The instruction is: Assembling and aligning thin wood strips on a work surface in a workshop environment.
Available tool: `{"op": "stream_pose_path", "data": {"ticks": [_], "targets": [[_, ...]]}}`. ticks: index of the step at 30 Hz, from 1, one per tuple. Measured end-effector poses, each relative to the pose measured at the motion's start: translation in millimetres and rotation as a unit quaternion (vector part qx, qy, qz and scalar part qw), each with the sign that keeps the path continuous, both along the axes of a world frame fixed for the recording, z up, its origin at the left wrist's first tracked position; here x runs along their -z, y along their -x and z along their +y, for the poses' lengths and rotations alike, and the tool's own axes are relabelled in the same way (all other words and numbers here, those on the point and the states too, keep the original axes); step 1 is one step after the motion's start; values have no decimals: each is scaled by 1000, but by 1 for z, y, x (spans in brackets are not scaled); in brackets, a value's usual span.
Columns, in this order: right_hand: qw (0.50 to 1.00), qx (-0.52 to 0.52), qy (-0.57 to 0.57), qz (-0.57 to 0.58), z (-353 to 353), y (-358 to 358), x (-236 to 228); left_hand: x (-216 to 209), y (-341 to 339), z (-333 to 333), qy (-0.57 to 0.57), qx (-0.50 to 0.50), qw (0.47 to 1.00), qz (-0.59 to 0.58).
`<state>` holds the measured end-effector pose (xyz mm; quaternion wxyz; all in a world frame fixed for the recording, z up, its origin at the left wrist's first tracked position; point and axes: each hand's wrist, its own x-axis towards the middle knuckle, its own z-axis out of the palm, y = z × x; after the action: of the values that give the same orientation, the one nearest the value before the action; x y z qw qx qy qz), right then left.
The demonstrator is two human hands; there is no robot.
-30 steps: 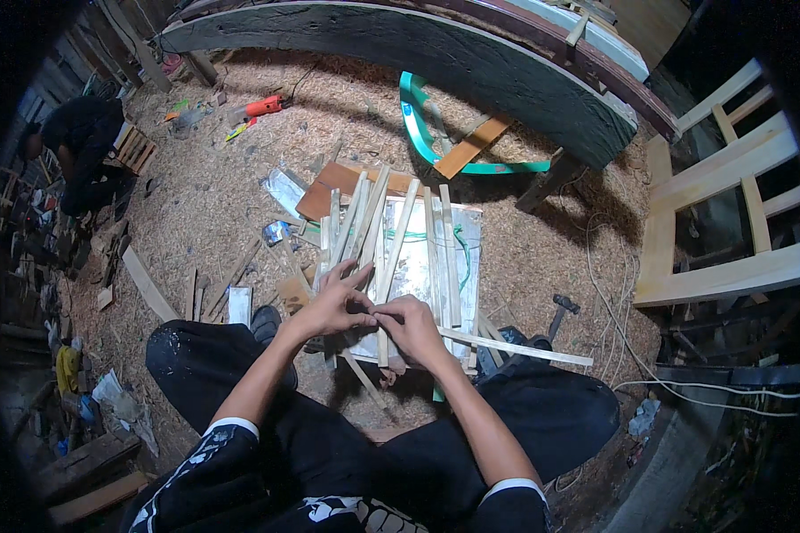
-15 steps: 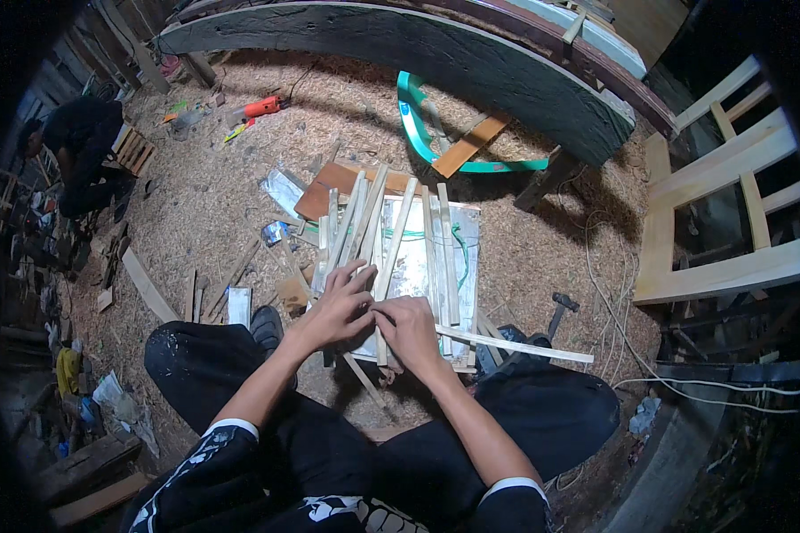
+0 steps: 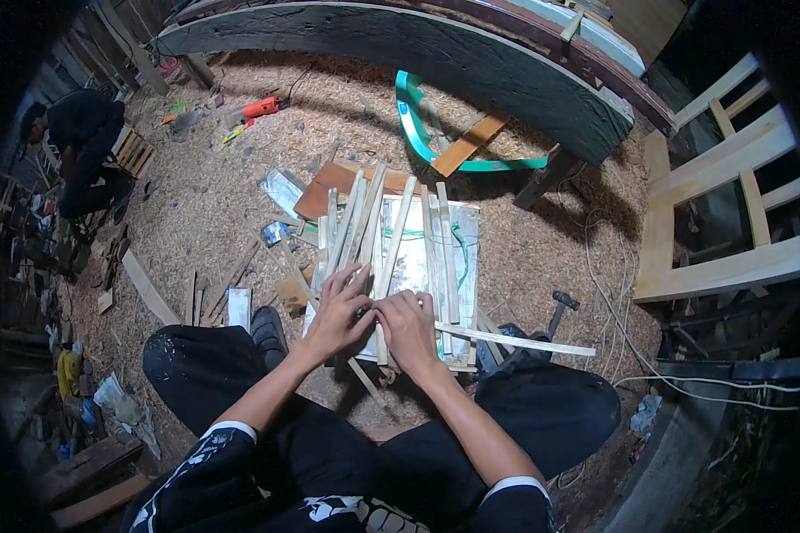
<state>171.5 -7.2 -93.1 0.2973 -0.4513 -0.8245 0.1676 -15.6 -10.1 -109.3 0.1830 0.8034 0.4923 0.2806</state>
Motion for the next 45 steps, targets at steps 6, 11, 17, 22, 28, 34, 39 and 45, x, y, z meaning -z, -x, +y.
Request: {"op": "stream_pose_path", "data": {"ticks": [6, 11, 17, 22, 28, 34, 39, 45], "targets": [[992, -16, -90, -87, -6, 5, 10, 10, -19, -17, 27, -88, 995, -27], [988, -10, -110, -110, -7, 7, 12, 11, -16, -15, -14, -77, 995, 58], [994, -1, -74, -82, -8, 4, 9, 6, -12, -13, -4, -47, 999, 4], [999, 4, -33, -36, -9, 6, 10, 14, -14, -16, 57, -114, 990, -66], [995, 21, -76, -60, -11, 6, 13, 19, -19, -18, 74, -151, 983, -74], [995, 45, -53, -67, -11, 8, 13, 17, -22, -18, 78, -163, 977, -114], [995, 39, -54, -74, -10, 8, 12, 18, -21, -18, 55, -153, 980, -117], [989, 33, -85, -113, -10, 6, 13, 16, -17, -13, -28, -97, 995, -21]]}}
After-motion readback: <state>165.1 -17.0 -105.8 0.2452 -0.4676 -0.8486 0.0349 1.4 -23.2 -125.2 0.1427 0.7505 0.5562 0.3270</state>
